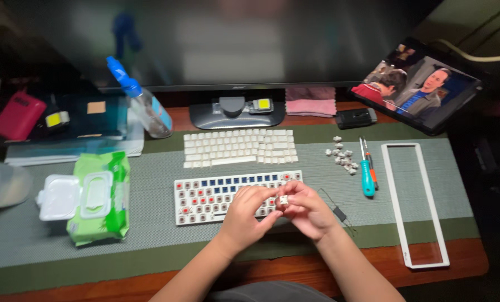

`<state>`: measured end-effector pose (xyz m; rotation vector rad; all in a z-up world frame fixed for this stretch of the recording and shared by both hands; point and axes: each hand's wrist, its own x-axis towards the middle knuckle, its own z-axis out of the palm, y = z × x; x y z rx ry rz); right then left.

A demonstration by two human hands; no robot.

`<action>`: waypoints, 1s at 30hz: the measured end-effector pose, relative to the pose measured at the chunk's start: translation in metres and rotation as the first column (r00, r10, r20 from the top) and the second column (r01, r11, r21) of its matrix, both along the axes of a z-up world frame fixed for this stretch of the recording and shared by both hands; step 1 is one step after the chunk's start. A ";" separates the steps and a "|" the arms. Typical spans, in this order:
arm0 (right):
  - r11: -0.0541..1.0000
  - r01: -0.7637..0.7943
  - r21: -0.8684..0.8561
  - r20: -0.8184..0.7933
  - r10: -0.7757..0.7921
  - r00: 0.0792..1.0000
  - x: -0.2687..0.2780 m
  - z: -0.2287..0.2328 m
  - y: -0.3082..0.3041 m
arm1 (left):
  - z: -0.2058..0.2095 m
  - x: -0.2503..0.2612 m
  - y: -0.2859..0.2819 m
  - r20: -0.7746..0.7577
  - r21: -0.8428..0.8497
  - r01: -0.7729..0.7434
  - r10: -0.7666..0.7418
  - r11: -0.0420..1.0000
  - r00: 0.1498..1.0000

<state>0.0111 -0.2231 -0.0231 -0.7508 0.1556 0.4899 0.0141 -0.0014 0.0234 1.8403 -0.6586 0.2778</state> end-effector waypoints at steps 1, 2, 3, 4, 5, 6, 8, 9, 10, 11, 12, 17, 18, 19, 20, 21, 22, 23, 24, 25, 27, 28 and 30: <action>1.000 -0.012 -0.007 -0.029 0.012 0.999 -0.002 0.002 0.008 | 0.002 -0.002 0.003 -0.004 -0.002 -0.020 0.020 1.000 1.000; 1.000 -0.023 -0.014 -0.058 0.022 0.998 -0.004 0.004 0.015 | 0.003 -0.005 0.006 -0.008 -0.004 -0.038 0.038 0.999 0.999; 0.999 -0.029 -0.028 -0.070 0.027 0.997 -0.005 0.005 0.020 | 0.003 -0.007 0.009 -0.011 -0.007 -0.056 0.056 0.998 0.998; 0.998 -0.035 -0.044 -0.083 0.031 0.996 -0.005 0.004 0.026 | 0.002 -0.009 0.013 -0.007 -0.005 -0.086 0.085 0.996 0.996; 0.997 -0.041 -0.060 -0.096 0.035 0.995 -0.005 0.004 0.031 | 0.000 -0.010 0.017 -0.003 -0.004 -0.115 0.115 0.993 0.993; 0.995 -0.040 -0.096 -0.083 0.032 0.996 -0.005 0.004 0.036 | -0.003 -0.012 0.021 0.000 -0.002 -0.144 0.144 0.990 0.990; 0.985 -0.035 -0.169 -0.056 0.026 0.998 -0.006 0.003 0.046 | -0.010 -0.016 0.028 -0.156 -0.070 -0.185 0.172 0.980 0.973; 0.973 -0.016 -0.232 0.041 0.026 0.999 -0.008 0.003 0.051 | -0.014 -0.018 0.031 -0.232 -0.103 -0.209 0.181 0.973 0.956; 0.957 0.009 -0.290 0.137 0.032 0.990 -0.012 0.003 0.058 | -0.019 -0.020 0.034 -0.329 -0.154 -0.208 0.148 0.966 0.933; 0.939 0.040 -0.343 0.231 0.043 0.972 -0.015 0.004 0.065 | -0.024 -0.020 0.036 -0.420 -0.206 -0.211 0.108 0.955 0.901; 0.894 0.091 -0.439 0.302 0.051 0.952 -0.017 0.005 0.071 | -0.028 -0.022 0.039 -0.505 -0.258 -0.218 0.061 0.941 0.861; 0.641 0.263 -0.721 0.480 0.189 0.856 -0.023 0.009 0.094 | -0.046 -0.034 0.056 -0.651 -0.260 -0.254 0.025 0.932 0.758; 0.583 0.304 -0.754 0.514 0.236 0.824 -0.022 0.011 0.097 | -0.047 -0.035 0.059 -0.662 -0.247 -0.260 0.034 0.934 0.749; 0.522 0.347 -0.779 0.543 0.285 0.790 -0.020 0.012 0.100 | -0.047 -0.036 0.062 -0.647 -0.178 -0.267 0.092 0.947 0.757; 0.461 0.392 -0.796 0.566 0.336 0.753 -0.018 0.014 0.103 | -0.047 -0.038 0.066 -0.627 -0.107 -0.276 0.150 0.955 0.764; 0.391 0.422 -0.818 0.558 0.361 0.747 -0.015 0.016 0.105 | -0.046 -0.039 0.070 -0.603 -0.036 -0.285 0.207 0.958 0.770; 0.319 0.452 -0.833 0.549 0.384 0.742 -0.009 0.018 0.106 | -0.045 -0.039 0.074 -0.420 0.076 -0.303 0.306 0.950 0.854; 0.246 0.480 -0.842 0.539 0.406 0.738 -0.003 0.020 0.107 | -0.044 -0.038 0.078 -0.211 0.182 -0.338 0.372 0.924 0.904; 0.208 0.557 -0.804 0.580 0.478 0.659 0.006 0.023 0.107 | -0.043 -0.038 0.082 0.011 0.275 -0.390 0.403 0.879 0.915; 0.177 0.632 -0.755 0.608 0.550 0.573 0.015 0.027 0.106 | -0.043 -0.037 0.083 0.064 0.334 -0.402 0.405 0.852 0.912; 0.126 0.707 -0.696 0.595 0.653 0.469 0.028 0.032 0.109 | -0.043 -0.032 0.083 0.171 0.442 -0.430 0.397 0.787 0.902; 0.098 0.711 -0.696 0.565 0.686 0.459 0.032 0.033 0.111 | -0.043 -0.031 0.082 0.162 0.468 -0.422 0.394 0.777 0.905; 0.067 0.713 -0.697 0.513 0.743 0.431 0.038 0.037 0.114 | -0.045 -0.028 0.080 0.143 0.517 -0.404 0.389 0.755 0.910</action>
